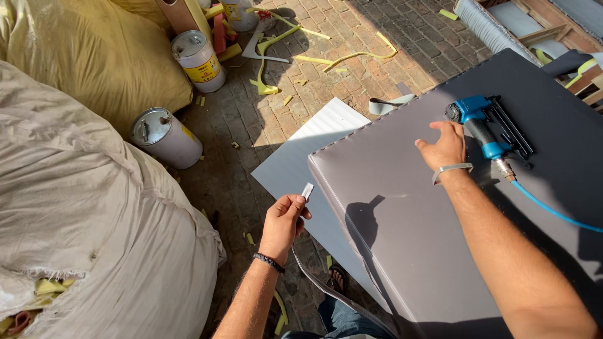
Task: The person cuts a flexible gray trim strip with shears and staples it along the edge of a large gray panel using a pneumatic staple gun. The person handles the trim and panel by hand while working on a brick floor in a workshop.
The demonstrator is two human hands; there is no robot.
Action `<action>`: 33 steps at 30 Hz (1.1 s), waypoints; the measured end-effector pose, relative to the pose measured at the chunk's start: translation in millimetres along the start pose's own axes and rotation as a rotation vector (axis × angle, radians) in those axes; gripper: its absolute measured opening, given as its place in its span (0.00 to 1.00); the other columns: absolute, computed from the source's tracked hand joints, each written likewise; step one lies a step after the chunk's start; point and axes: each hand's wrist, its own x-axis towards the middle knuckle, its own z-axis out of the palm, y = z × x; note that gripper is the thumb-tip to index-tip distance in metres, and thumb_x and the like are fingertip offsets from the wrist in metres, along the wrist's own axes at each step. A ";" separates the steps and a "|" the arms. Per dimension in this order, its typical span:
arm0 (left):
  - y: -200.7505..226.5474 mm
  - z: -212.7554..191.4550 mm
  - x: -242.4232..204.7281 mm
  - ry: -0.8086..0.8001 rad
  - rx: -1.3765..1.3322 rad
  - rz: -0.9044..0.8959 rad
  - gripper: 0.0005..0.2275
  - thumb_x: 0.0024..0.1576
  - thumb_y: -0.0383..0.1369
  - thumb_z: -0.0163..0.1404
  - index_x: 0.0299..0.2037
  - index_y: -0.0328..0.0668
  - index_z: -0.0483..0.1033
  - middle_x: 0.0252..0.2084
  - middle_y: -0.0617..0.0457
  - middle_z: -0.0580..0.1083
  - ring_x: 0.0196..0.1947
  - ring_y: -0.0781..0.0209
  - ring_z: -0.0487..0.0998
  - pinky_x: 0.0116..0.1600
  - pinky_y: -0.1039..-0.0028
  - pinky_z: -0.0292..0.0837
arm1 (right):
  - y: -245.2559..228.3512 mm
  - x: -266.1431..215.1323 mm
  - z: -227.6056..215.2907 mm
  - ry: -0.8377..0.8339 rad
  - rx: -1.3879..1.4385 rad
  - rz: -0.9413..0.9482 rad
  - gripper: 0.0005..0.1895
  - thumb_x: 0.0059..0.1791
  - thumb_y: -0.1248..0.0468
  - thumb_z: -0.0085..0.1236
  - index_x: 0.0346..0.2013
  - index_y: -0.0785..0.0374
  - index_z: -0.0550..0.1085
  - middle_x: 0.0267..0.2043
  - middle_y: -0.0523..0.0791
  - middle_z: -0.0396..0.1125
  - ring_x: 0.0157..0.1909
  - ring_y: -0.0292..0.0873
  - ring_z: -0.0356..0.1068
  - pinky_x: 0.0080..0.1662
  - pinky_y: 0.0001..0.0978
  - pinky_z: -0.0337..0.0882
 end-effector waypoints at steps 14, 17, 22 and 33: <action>-32.2 -25.9 188.9 -0.116 0.205 -0.172 0.10 0.61 0.37 0.54 0.40 0.39 0.82 0.33 0.58 0.81 0.23 0.72 0.73 0.29 0.80 0.68 | 114.9 93.6 -4.5 -0.101 -0.402 0.350 0.51 0.44 0.63 0.74 0.77 0.58 0.55 0.76 0.57 0.52 0.71 0.61 0.60 0.65 0.52 0.66; -35.5 -32.0 196.5 -0.087 0.257 -0.234 0.10 0.60 0.37 0.55 0.40 0.39 0.83 0.32 0.57 0.80 0.23 0.71 0.73 0.28 0.78 0.67 | 103.6 64.6 5.1 -0.059 -0.391 0.402 0.48 0.44 0.63 0.74 0.75 0.56 0.60 0.74 0.59 0.54 0.68 0.62 0.63 0.63 0.50 0.68; -38.8 -27.3 201.1 -0.024 0.278 -0.232 0.08 0.58 0.34 0.58 0.39 0.37 0.85 0.30 0.57 0.81 0.24 0.72 0.75 0.31 0.78 0.75 | 80.0 48.4 -4.4 -0.068 -0.441 0.302 0.47 0.42 0.57 0.77 0.70 0.66 0.63 0.60 0.62 0.67 0.56 0.65 0.69 0.53 0.54 0.71; -21.0 -7.6 203.3 -0.049 0.269 -0.240 0.07 0.56 0.33 0.58 0.39 0.39 0.87 0.27 0.56 0.81 0.22 0.73 0.76 0.30 0.78 0.76 | -110.3 -2.9 -11.7 -0.765 -0.323 0.242 0.21 0.40 0.52 0.75 0.35 0.66 0.82 0.30 0.50 0.76 0.35 0.48 0.76 0.43 0.41 0.77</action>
